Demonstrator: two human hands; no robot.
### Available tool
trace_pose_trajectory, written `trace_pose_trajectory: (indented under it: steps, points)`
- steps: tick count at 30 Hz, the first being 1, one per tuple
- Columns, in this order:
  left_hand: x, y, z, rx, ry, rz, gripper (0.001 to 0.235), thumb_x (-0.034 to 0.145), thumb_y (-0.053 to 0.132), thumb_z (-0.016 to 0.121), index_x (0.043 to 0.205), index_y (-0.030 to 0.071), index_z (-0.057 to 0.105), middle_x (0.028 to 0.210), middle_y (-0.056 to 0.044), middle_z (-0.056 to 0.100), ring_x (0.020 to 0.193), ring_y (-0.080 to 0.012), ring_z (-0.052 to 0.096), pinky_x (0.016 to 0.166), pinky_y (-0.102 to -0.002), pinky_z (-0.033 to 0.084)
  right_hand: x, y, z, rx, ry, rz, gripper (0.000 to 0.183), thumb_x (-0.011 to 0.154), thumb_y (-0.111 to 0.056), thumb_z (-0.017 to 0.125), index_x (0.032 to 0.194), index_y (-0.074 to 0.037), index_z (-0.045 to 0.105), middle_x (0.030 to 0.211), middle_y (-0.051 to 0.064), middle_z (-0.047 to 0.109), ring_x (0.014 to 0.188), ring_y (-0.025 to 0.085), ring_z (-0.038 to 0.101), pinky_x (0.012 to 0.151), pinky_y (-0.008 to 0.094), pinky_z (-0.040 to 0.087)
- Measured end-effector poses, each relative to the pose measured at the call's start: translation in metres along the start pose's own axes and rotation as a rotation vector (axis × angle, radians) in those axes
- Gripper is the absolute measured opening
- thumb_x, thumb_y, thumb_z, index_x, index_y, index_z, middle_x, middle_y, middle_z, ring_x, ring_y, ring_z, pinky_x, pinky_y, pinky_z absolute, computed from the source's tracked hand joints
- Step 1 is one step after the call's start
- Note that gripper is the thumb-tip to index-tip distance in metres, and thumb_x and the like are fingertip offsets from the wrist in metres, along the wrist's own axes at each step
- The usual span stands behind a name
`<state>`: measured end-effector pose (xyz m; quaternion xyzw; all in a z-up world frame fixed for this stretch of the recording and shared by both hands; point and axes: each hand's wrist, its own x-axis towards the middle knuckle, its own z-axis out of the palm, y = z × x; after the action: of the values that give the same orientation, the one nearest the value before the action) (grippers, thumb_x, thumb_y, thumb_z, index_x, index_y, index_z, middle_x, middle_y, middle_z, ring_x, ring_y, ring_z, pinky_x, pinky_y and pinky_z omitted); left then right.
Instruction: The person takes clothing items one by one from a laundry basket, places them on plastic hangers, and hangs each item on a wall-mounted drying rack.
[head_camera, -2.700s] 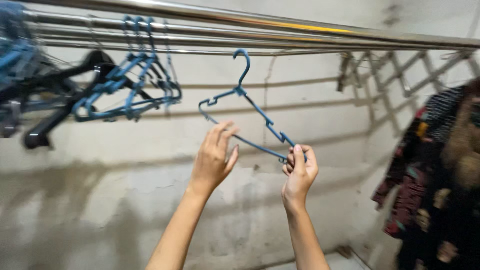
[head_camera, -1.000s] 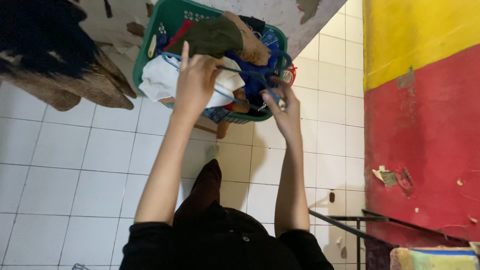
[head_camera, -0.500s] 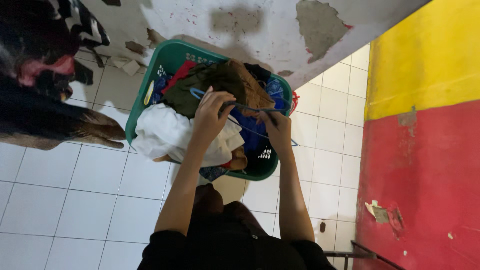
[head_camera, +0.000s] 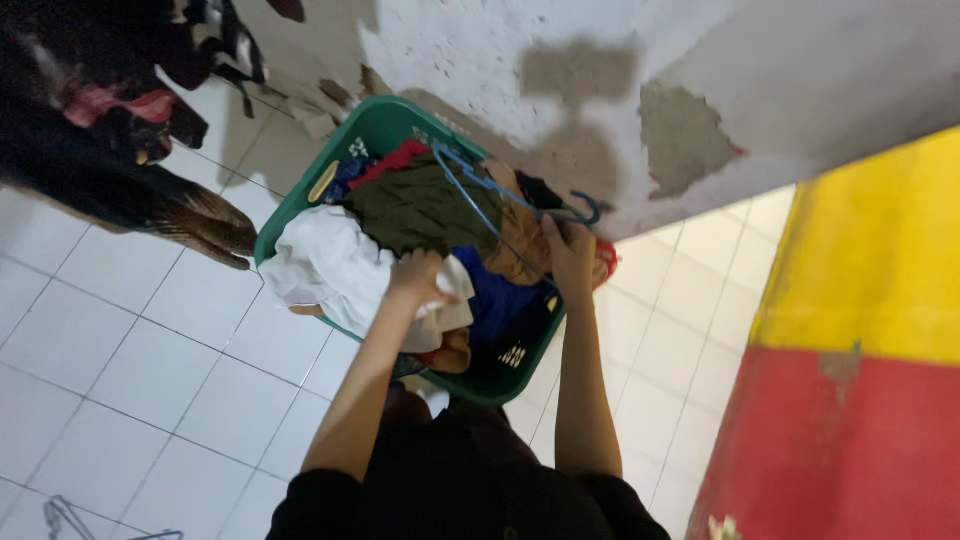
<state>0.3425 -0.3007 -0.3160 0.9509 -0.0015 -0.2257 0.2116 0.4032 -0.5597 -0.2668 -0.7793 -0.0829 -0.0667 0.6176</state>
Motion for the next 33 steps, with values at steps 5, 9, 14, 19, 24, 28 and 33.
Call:
trace_pose_trajectory:
  steps: [5, 9, 14, 19, 24, 28, 33]
  points:
    - [-0.006, 0.017, 0.073, 0.12, 0.263, -0.106, 0.098, 0.065, 0.045, 0.087, 0.145, 0.007, 0.045, 0.138, -0.019, 0.048, 0.13, -0.0391, 0.045, 0.103, -0.054, 0.04, 0.022, 0.016, -0.003, 0.141, -0.161, 0.007, 0.015, 0.105, -0.012, 0.063, 0.102, 0.003, 0.066, 0.076, 0.0, 0.062, 0.068, 0.007, 0.056, 0.067, 0.023, 0.045]
    - [0.0, 0.006, 0.113, 0.036, 0.684, -0.113, 0.035, 0.083, 0.018, 0.072, 0.116, 0.006, 0.067, 0.122, -0.017, 0.064, 0.115, -0.0365, 0.061, 0.094, -0.048, 0.05, 0.023, 0.027, -0.012, 0.316, -0.229, 0.177, 0.017, 0.104, -0.014, 0.062, 0.112, 0.001, 0.062, 0.071, -0.003, 0.053, 0.059, 0.003, 0.044, 0.054, 0.021, 0.034]
    - [-0.036, 0.021, 0.083, -0.324, 0.964, -0.121, 0.014, 0.088, 0.008, 0.065, 0.099, 0.001, 0.071, 0.1, -0.019, 0.069, 0.098, -0.0395, 0.065, 0.088, -0.048, 0.051, 0.017, 0.019, -0.024, 0.393, -0.271, 0.321, 0.024, 0.103, -0.018, 0.057, 0.121, -0.005, 0.066, 0.068, -0.006, 0.047, 0.052, 0.002, 0.034, 0.046, 0.02, 0.024]
    - [-0.097, 0.076, 0.0, -0.512, 1.212, -0.001, 0.014, 0.092, 0.003, 0.061, 0.102, 0.002, 0.072, 0.091, -0.019, 0.067, 0.091, -0.0397, 0.064, 0.084, -0.047, 0.05, 0.012, -0.007, -0.018, 0.572, -0.381, 0.233, 0.023, 0.106, -0.013, 0.063, 0.126, -0.003, 0.067, 0.078, -0.004, 0.052, 0.065, 0.004, 0.041, 0.057, 0.021, 0.032]
    - [-0.134, 0.114, -0.076, -0.454, 1.328, 0.225, 0.017, 0.088, 0.002, 0.062, 0.103, 0.0, 0.069, 0.1, -0.018, 0.07, 0.094, -0.0391, 0.064, 0.083, -0.045, 0.05, -0.011, -0.056, 0.013, 0.611, -0.497, 0.126, 0.037, 0.083, -0.013, 0.079, 0.114, -0.012, 0.058, 0.091, -0.007, 0.058, 0.079, 0.004, 0.052, 0.066, 0.022, 0.045]
    - [-0.136, 0.127, -0.121, -0.425, 1.35, 0.405, 0.021, 0.087, 0.0, 0.062, 0.108, -0.002, 0.067, 0.102, -0.02, 0.068, 0.097, -0.0412, 0.064, 0.086, -0.045, 0.051, -0.021, -0.079, 0.047, 0.237, -0.478, -0.288, 0.066, 0.06, -0.013, 0.092, 0.112, -0.008, 0.052, 0.104, -0.006, 0.052, 0.062, 0.005, 0.039, 0.053, 0.021, 0.035]
    - [-0.143, 0.115, -0.166, -0.822, 1.349, 0.477, 0.021, 0.099, 0.004, 0.055, 0.113, -0.001, 0.07, 0.097, -0.006, 0.071, 0.088, -0.0144, 0.064, 0.079, -0.03, 0.051, -0.015, -0.067, 0.066, 0.092, -0.566, -0.091, 0.049, 0.085, -0.012, 0.092, 0.123, -0.004, 0.062, 0.106, 0.003, 0.051, 0.084, 0.011, 0.042, 0.074, 0.026, 0.039]
